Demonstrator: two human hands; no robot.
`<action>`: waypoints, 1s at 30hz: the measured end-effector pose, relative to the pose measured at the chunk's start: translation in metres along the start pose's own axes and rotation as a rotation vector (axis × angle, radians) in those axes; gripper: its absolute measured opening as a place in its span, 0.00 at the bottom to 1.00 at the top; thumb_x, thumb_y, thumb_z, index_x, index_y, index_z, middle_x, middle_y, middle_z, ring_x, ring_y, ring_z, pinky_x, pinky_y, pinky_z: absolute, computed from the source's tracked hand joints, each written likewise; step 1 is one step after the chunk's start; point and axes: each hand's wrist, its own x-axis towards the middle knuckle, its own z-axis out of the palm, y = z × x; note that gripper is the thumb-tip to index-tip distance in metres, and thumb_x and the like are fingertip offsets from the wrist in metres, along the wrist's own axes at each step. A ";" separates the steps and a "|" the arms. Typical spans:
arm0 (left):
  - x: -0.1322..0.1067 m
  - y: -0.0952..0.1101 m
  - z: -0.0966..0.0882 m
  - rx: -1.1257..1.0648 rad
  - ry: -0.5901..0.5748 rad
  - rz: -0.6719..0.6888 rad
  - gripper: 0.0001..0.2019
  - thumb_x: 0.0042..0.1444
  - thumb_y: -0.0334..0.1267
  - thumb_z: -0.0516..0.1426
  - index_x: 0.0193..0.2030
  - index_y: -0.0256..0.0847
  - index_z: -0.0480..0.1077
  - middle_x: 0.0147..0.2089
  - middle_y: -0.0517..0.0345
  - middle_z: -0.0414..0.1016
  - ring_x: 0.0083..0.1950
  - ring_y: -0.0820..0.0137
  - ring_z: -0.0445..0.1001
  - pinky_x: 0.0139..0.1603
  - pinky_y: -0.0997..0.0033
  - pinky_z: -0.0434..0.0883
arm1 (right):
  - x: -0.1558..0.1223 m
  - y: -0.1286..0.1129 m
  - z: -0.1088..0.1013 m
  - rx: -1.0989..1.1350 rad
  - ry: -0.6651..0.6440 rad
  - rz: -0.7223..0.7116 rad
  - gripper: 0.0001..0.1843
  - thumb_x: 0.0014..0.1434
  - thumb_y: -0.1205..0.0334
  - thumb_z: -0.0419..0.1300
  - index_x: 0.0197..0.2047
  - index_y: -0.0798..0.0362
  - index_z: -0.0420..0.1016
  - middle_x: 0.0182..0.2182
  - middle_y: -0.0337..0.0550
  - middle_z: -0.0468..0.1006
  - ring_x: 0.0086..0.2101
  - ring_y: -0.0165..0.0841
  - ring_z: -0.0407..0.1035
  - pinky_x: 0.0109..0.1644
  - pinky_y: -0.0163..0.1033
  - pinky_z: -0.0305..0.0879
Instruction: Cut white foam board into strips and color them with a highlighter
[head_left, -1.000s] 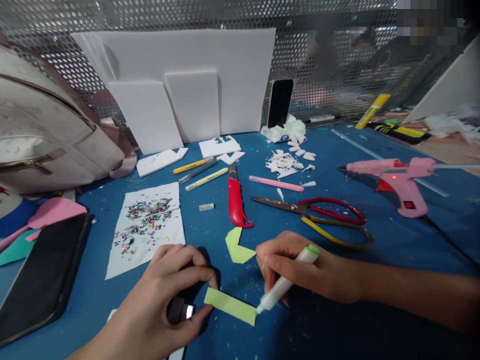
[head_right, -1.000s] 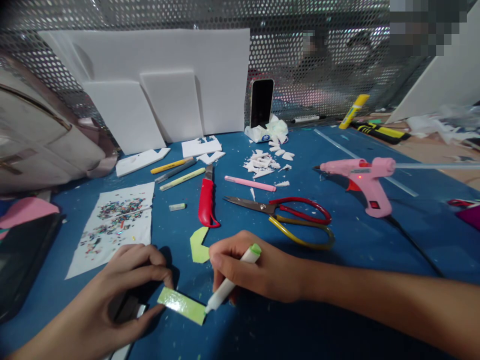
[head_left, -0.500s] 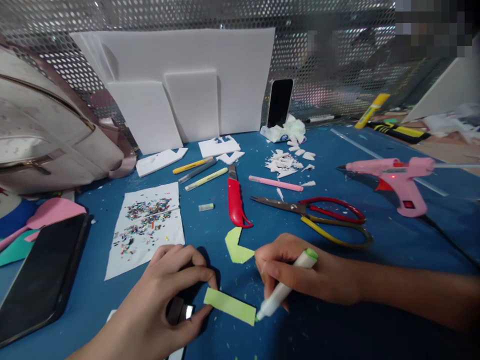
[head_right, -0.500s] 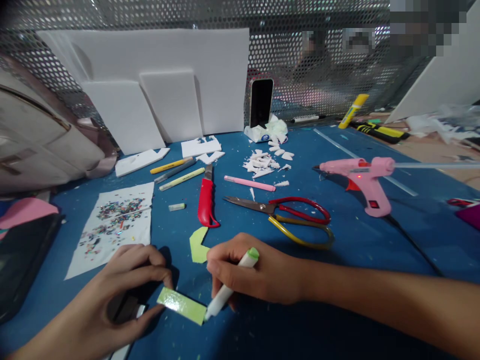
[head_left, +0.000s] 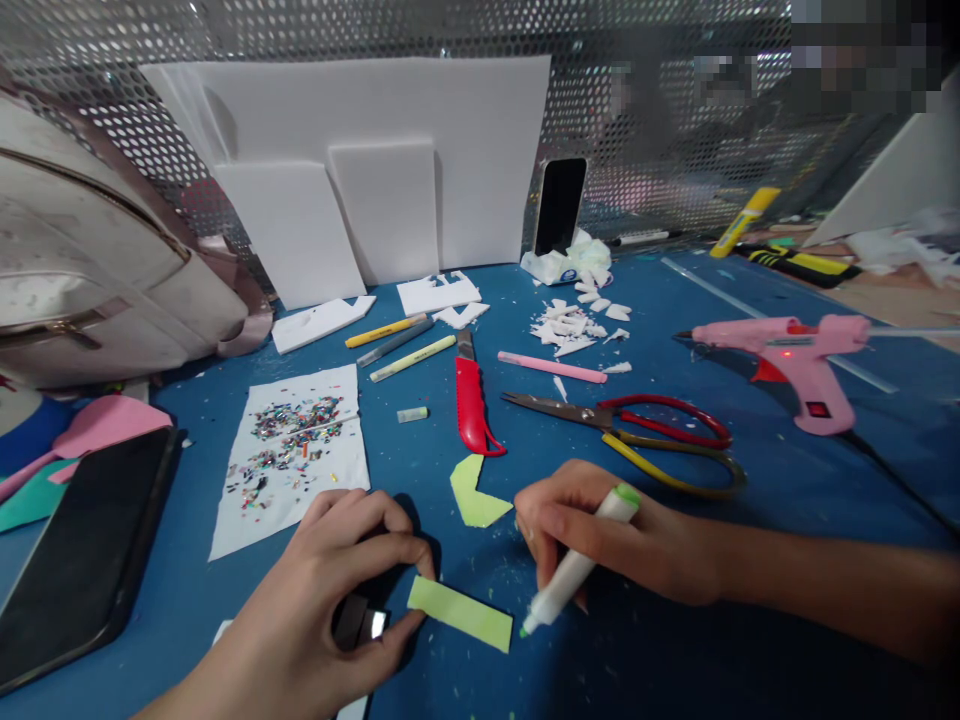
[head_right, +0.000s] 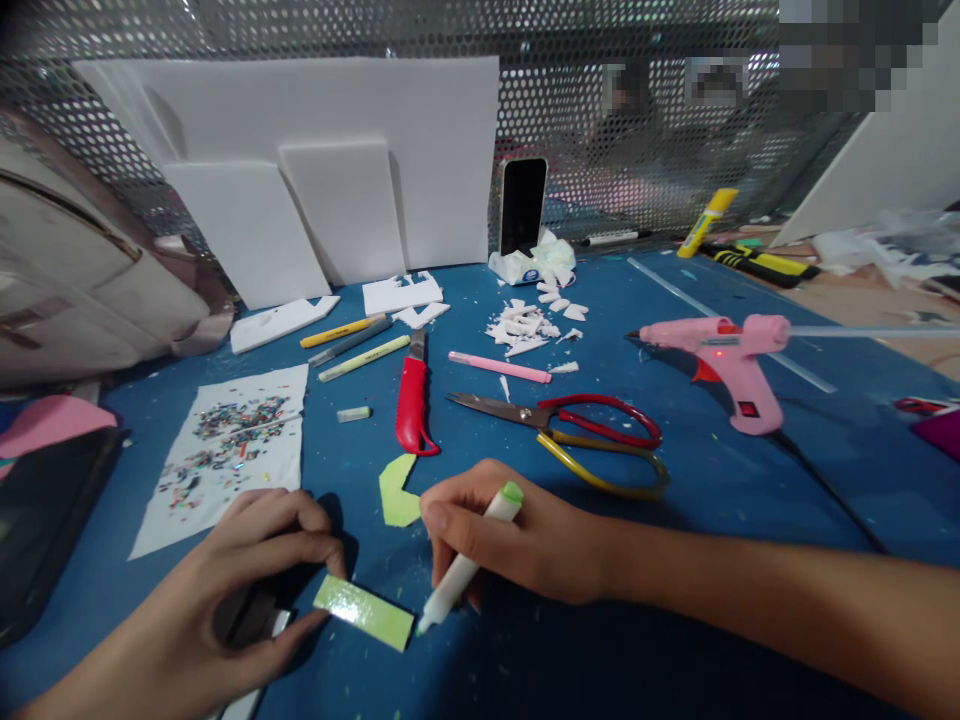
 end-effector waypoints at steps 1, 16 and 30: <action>0.000 0.001 0.000 -0.005 0.004 -0.006 0.11 0.56 0.32 0.56 0.44 0.51 0.72 0.45 0.58 0.70 0.49 0.63 0.65 0.50 0.62 0.67 | 0.000 0.000 0.000 0.004 0.007 0.003 0.27 0.70 0.47 0.51 0.29 0.58 0.75 0.25 0.42 0.74 0.25 0.28 0.69 0.29 0.33 0.62; 0.000 0.002 0.000 -0.002 0.003 -0.022 0.12 0.55 0.31 0.56 0.44 0.52 0.71 0.46 0.60 0.69 0.49 0.64 0.65 0.50 0.64 0.65 | -0.001 -0.005 0.000 -0.051 0.037 0.011 0.28 0.71 0.46 0.49 0.28 0.58 0.74 0.24 0.42 0.74 0.26 0.29 0.68 0.30 0.33 0.62; 0.000 0.000 0.000 -0.026 0.002 -0.021 0.13 0.54 0.30 0.58 0.44 0.51 0.72 0.45 0.58 0.70 0.49 0.63 0.65 0.50 0.63 0.66 | -0.001 -0.002 0.001 -0.041 0.023 0.000 0.29 0.71 0.46 0.49 0.27 0.58 0.73 0.23 0.42 0.73 0.26 0.28 0.67 0.30 0.34 0.62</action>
